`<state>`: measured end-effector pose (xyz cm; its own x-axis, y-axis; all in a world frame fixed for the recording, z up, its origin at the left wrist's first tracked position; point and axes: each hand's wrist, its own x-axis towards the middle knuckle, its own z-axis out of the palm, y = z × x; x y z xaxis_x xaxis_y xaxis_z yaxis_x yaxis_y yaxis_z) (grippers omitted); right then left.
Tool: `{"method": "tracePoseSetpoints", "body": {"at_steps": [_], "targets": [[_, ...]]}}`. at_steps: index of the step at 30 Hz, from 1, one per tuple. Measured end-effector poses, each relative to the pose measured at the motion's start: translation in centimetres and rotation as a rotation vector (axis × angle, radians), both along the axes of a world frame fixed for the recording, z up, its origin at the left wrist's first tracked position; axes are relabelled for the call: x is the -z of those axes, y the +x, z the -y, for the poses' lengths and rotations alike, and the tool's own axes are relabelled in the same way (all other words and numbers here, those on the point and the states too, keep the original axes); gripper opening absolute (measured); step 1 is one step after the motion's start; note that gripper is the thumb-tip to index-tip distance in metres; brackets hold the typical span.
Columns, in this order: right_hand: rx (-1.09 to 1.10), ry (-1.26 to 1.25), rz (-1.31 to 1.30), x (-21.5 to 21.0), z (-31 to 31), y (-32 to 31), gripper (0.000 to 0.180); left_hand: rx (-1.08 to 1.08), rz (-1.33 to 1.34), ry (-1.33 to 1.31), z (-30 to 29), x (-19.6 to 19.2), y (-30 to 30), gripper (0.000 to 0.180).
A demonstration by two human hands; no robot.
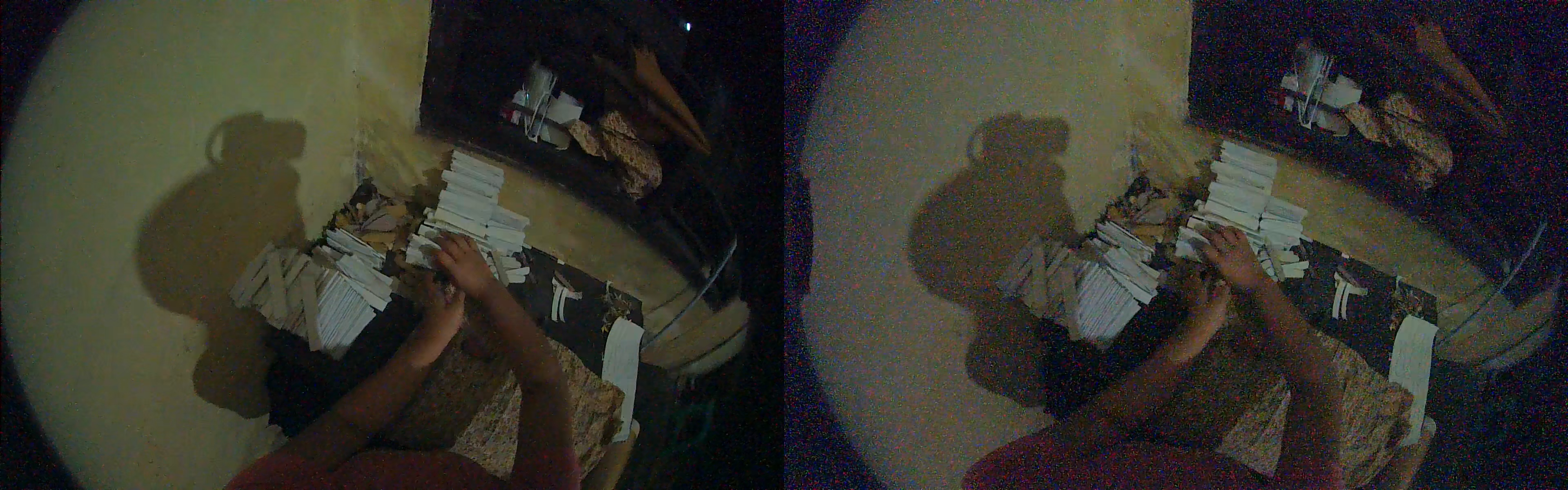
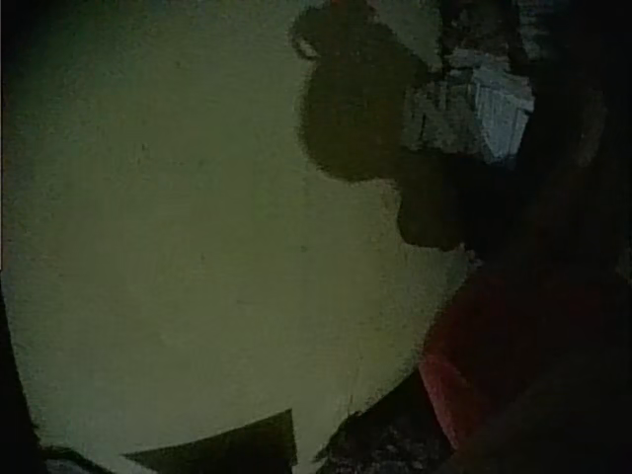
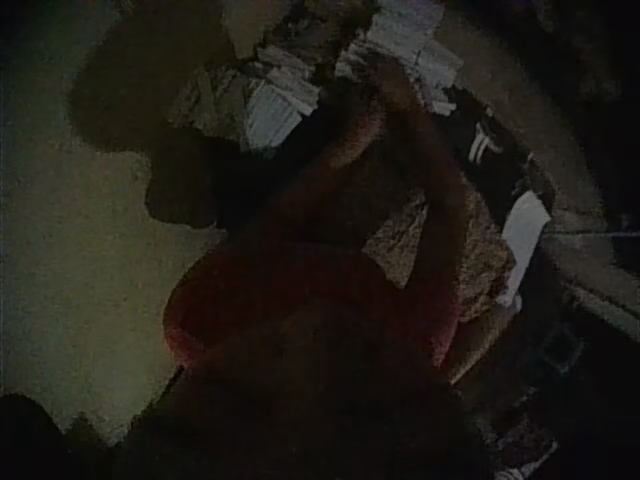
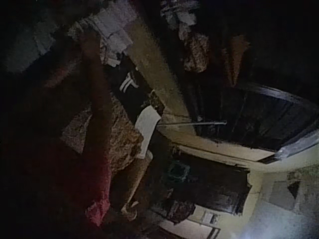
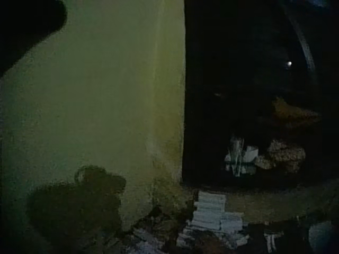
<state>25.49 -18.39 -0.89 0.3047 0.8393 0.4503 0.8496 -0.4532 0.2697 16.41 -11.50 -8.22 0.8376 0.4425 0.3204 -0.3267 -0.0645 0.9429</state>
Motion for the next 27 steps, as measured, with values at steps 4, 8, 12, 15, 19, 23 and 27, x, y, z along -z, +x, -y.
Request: {"method": "tracePoseSetpoints", "body": {"at_steps": [4,8,12,15,19,23,27], "targets": [[0.011,0.073,-0.177,-0.6,1.1,-0.6,0.035,0.063,-0.067,0.072,-0.3,-3.8,-0.6,0.055],[0.063,0.152,-0.319,-1.6,-0.4,-0.9,0.027,0.002,-0.097,0.047,-0.8,-1.6,0.8,0.06],[0.062,0.342,-0.644,-1.9,-0.3,-0.3,0.02,0.109,-0.176,0.004,-0.4,-2.4,0.5,0.069],[-0.064,0.556,-0.946,0.4,0.8,1.2,0.024,0.206,-0.267,0.042,-0.1,-4.7,0.2,0.074],[0.066,0.314,-0.675,-0.8,0.2,1.6,0.036,0.163,-0.222,0.099,-0.2,-1.1,1.5,0.074],[0.05,0.51,-0.72,-4.2,-0.8,0.2,0.037,0.216,-0.027,-0.203,-0.3,-0.8,2.0,0.073],[0.26,0.484,-0.79,-6.9,0.8,1.0,0.037,0.209,-0.222,-0.164,-0.1,-5.5,-0.6,0.068]]}}
